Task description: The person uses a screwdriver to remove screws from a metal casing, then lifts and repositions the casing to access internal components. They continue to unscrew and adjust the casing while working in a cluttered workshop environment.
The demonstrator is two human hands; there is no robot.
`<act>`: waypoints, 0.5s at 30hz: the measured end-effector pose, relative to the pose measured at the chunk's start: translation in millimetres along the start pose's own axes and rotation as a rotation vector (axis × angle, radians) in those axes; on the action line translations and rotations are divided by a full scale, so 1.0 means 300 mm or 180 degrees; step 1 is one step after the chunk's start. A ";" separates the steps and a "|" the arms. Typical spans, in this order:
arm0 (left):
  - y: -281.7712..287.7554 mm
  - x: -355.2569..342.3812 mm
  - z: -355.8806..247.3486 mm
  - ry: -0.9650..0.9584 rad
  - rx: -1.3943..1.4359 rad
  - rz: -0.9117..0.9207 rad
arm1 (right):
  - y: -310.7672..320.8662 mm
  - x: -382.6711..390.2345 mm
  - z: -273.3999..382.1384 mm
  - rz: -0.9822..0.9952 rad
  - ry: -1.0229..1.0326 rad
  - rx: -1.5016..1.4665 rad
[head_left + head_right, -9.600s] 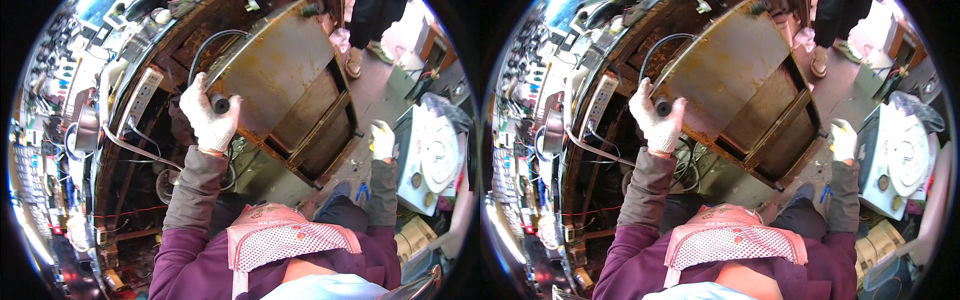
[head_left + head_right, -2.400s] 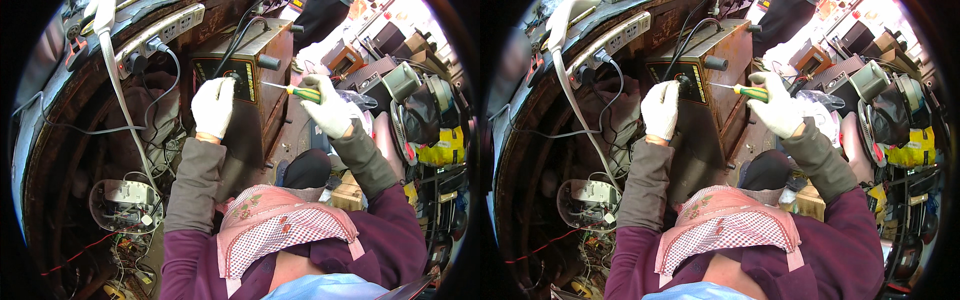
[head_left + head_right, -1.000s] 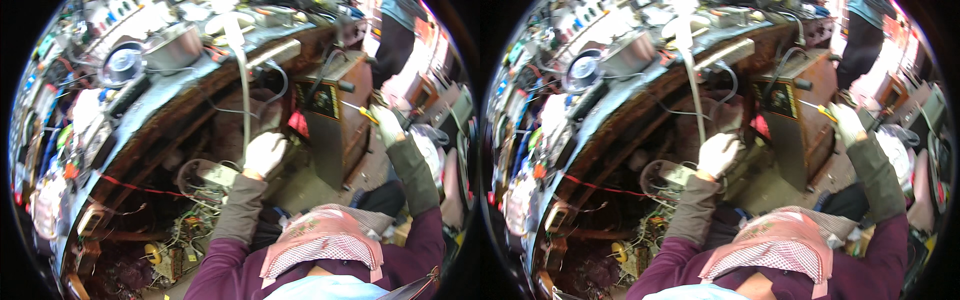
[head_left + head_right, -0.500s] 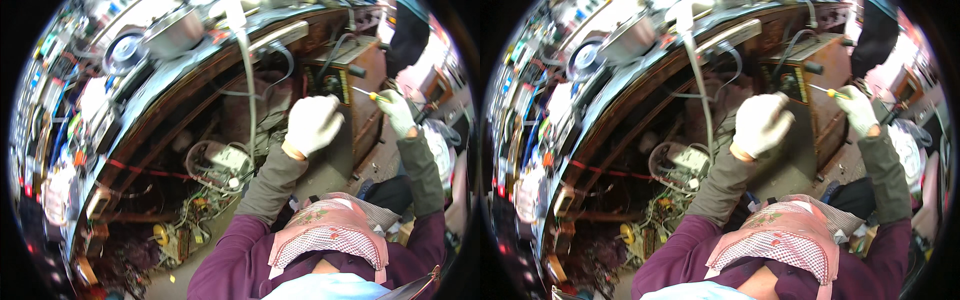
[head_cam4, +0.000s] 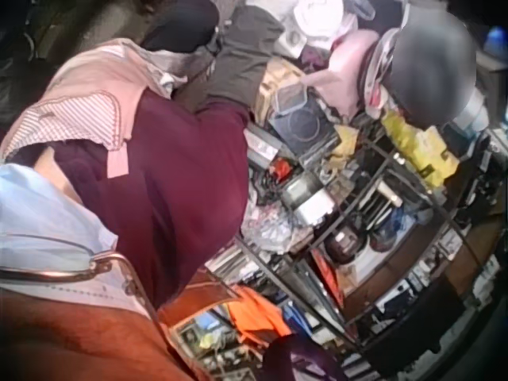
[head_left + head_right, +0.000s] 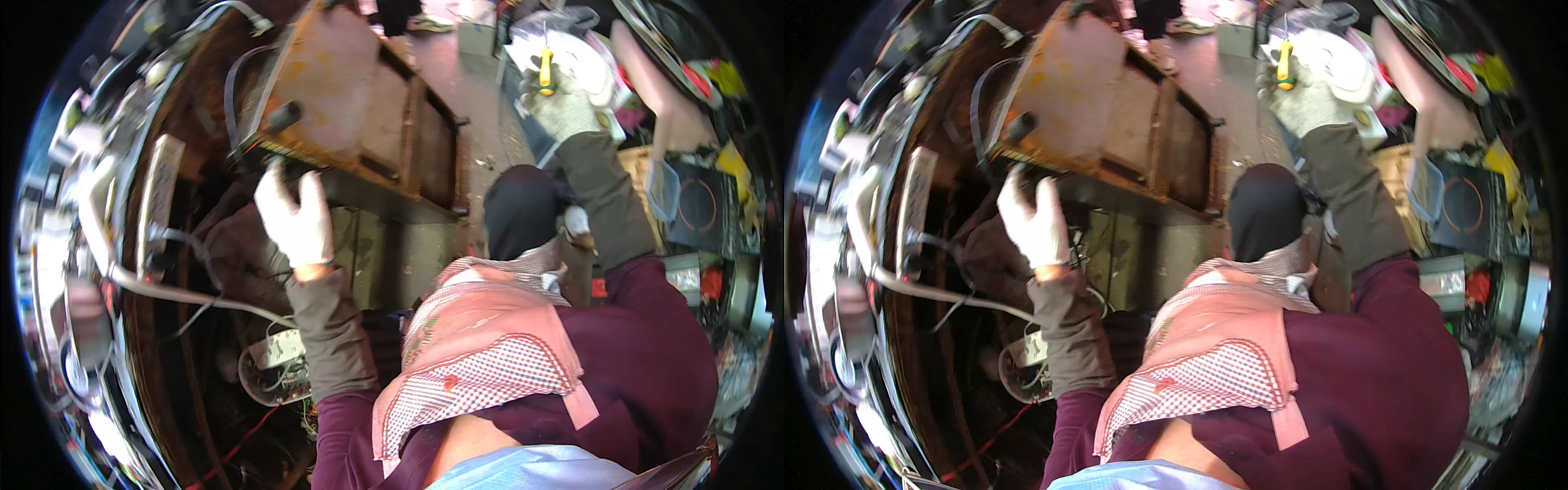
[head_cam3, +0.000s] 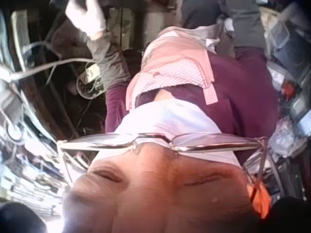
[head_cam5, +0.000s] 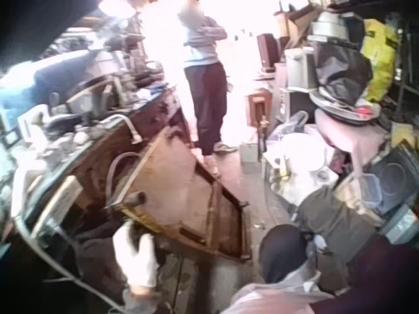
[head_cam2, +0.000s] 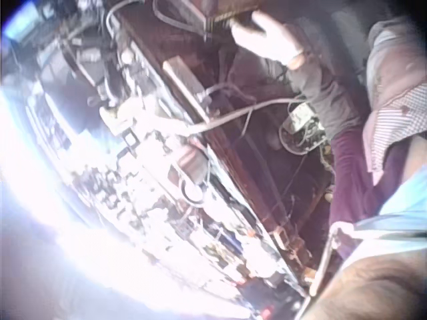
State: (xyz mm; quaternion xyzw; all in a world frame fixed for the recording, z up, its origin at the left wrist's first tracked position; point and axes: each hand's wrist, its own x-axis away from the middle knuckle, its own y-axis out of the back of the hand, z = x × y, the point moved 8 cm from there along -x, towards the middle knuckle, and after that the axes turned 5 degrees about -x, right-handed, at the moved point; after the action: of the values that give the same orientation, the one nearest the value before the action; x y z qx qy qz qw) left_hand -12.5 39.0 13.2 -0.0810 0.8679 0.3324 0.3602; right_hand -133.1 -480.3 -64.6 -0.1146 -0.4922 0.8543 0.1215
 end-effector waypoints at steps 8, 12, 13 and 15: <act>-0.056 0.050 0.063 0.0569 0.0243 -0.0388 | 0.776 0.187 -0.275 -0.2011 -0.0668 0.1855; -0.096 0.057 0.060 0.0897 0.0799 -0.0659 | 1.154 0.137 -0.412 -0.2353 -0.0504 0.3183; -0.120 0.051 0.056 0.0846 0.0476 -0.0596 | 1.260 0.115 -0.439 -0.2344 -0.0698 0.3770; -0.150 0.053 0.074 0.0501 0.0022 -0.0541 | 1.353 0.024 -0.496 -0.2124 -0.1307 0.5007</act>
State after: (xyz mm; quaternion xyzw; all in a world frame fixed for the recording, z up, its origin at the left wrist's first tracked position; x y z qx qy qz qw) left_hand 5.7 20.1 -32.5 -0.1789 0.8846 0.2903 0.3181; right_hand -131.6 -554.4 -490.7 0.3081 0.2193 0.8695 0.3177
